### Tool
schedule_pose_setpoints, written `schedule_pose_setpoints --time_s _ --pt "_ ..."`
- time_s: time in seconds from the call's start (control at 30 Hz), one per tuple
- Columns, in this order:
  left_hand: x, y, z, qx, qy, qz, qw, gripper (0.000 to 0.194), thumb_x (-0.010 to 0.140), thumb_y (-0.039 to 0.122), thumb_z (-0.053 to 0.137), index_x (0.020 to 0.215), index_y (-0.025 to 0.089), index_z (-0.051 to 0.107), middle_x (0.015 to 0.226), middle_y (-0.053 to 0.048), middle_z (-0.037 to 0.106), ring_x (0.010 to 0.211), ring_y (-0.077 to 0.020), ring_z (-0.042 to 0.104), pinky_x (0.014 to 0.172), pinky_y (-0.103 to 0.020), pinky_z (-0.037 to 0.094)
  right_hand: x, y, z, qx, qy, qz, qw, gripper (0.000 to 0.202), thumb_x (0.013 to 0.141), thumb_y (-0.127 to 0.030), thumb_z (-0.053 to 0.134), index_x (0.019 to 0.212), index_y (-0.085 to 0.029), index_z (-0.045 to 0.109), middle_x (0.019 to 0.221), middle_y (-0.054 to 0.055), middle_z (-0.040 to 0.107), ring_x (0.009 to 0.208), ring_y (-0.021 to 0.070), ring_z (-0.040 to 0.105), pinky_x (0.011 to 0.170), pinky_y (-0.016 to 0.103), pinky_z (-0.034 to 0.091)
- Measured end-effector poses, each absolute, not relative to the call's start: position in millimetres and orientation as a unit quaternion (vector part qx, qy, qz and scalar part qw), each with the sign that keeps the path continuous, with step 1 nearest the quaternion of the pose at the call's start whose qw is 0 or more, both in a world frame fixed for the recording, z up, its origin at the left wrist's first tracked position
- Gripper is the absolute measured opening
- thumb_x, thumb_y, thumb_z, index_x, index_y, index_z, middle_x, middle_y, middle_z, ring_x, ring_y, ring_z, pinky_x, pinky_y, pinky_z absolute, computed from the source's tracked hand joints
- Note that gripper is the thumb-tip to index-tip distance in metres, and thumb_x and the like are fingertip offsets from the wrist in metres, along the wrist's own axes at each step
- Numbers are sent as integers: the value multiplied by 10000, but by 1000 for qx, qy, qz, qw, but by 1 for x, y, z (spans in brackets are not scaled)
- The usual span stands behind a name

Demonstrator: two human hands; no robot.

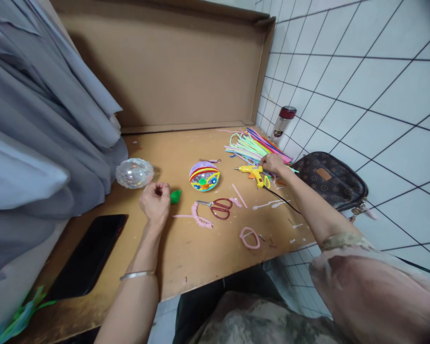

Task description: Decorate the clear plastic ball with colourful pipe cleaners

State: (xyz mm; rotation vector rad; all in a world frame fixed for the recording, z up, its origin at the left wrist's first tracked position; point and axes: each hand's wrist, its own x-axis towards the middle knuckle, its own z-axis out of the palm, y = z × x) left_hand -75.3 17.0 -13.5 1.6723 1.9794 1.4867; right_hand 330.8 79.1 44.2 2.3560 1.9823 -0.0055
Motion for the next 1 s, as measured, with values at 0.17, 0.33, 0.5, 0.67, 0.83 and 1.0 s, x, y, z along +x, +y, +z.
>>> schedule_pose_setpoints --time_s 0.17,0.33,0.5,0.67,0.83,1.0 --pt "-75 17 -15 552 662 501 78 217 763 386 516 713 185 581 641 -3 537 625 -160 505 682 -300 427 331 80 49 783 617 -14 79 251 823 -192 583 1020 -153 735 1106 140 738 1086 254 651 969 361 389" --pt "-76 18 -15 553 660 501 81 235 755 404 508 717 185 585 655 -11 557 631 -163 519 677 -300 420 324 88 50 807 581 -18 104 328 818 -160 601 1134 -113 676 1220 188 689 1183 285 620 1027 431 377" --pt "-78 19 -15 551 663 499 82 236 761 408 510 717 188 583 653 -9 558 632 -163 516 676 -297 420 319 99 47 826 551 -23 119 464 743 -97 668 1206 -102 636 1232 223 672 1219 309 607 1056 484 366" --pt "-78 19 -15 553 663 499 77 227 769 396 517 723 186 590 657 -11 555 634 -163 512 685 -297 427 324 106 44 832 541 -28 120 438 743 -151 689 1179 -118 656 1205 218 682 1206 319 614 1035 485 391" --pt "-77 18 -15 551 663 500 76 213 774 383 525 720 188 588 657 -10 558 645 -164 518 683 -291 427 333 108 41 840 532 -36 103 438 751 -220 707 1174 -118 666 1173 224 695 1136 312 652 939 430 471" --pt "-77 18 -14 545 663 508 77 219 773 383 524 725 181 593 660 -8 559 640 -159 518 682 -289 425 333 109 37 853 514 -27 89 498 745 -224 726 1222 -109 639 1186 242 683 1138 314 655 926 427 484"
